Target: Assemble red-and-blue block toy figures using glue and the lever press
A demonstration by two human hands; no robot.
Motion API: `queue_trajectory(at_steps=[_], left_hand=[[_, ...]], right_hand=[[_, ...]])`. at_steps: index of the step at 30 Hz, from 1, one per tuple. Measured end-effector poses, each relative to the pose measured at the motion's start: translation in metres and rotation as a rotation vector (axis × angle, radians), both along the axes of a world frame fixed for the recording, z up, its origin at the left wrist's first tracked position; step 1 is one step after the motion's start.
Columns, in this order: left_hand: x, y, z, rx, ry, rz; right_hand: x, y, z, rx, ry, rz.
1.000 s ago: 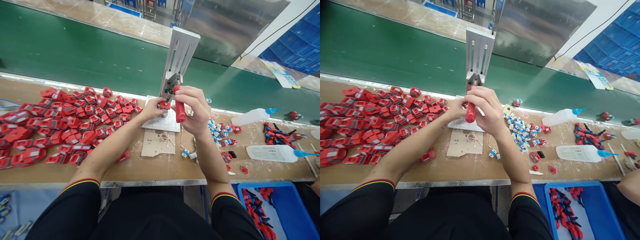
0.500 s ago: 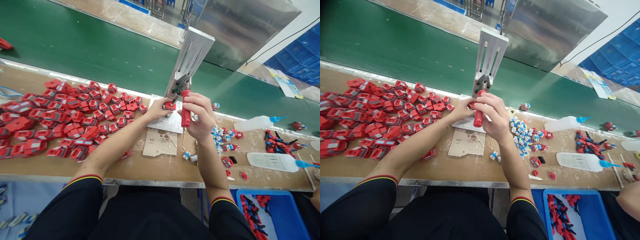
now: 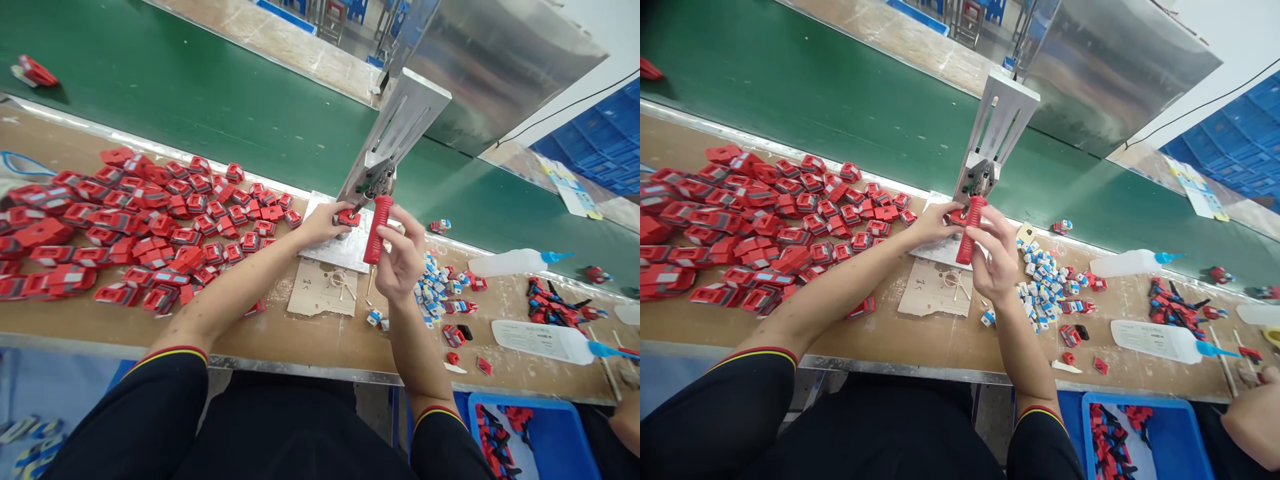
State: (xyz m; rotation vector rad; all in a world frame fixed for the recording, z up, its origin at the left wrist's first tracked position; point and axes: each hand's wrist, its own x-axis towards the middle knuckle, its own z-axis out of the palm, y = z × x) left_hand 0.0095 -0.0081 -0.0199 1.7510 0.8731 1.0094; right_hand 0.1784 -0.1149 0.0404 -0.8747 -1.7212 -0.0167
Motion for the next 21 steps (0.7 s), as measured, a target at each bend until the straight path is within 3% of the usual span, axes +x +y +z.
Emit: queue_trajectory(at_steps=[2, 6, 8, 11, 15, 21], left_hand=[[0.000, 0.001, -0.001, -0.003, 0.008, -0.001], [0.000, -0.002, 0.000, 0.001, 0.018, 0.016], [0.000, -0.005, 0.000, 0.000, 0.002, 0.020], [0.001, -0.007, -0.003, -0.015, -0.031, 0.011], [0.001, -0.007, -0.009, 0.047, 0.005, 0.022], [0.002, -0.004, -0.012, 0.093, 0.067, 0.000]], right_hand=[[-0.005, -0.007, 0.003, -0.208, 0.185, 0.097], [-0.013, -0.017, 0.022, -0.885, 0.371, 0.396], [-0.015, -0.018, 0.028, -1.066, 0.428, 0.456], [-0.017, -0.011, 0.023, -1.083, 0.441, 0.430], [-0.018, 0.006, 0.003, -1.011, 0.363, 0.313], [-0.013, 0.015, -0.011, -0.953, 0.298, 0.315]])
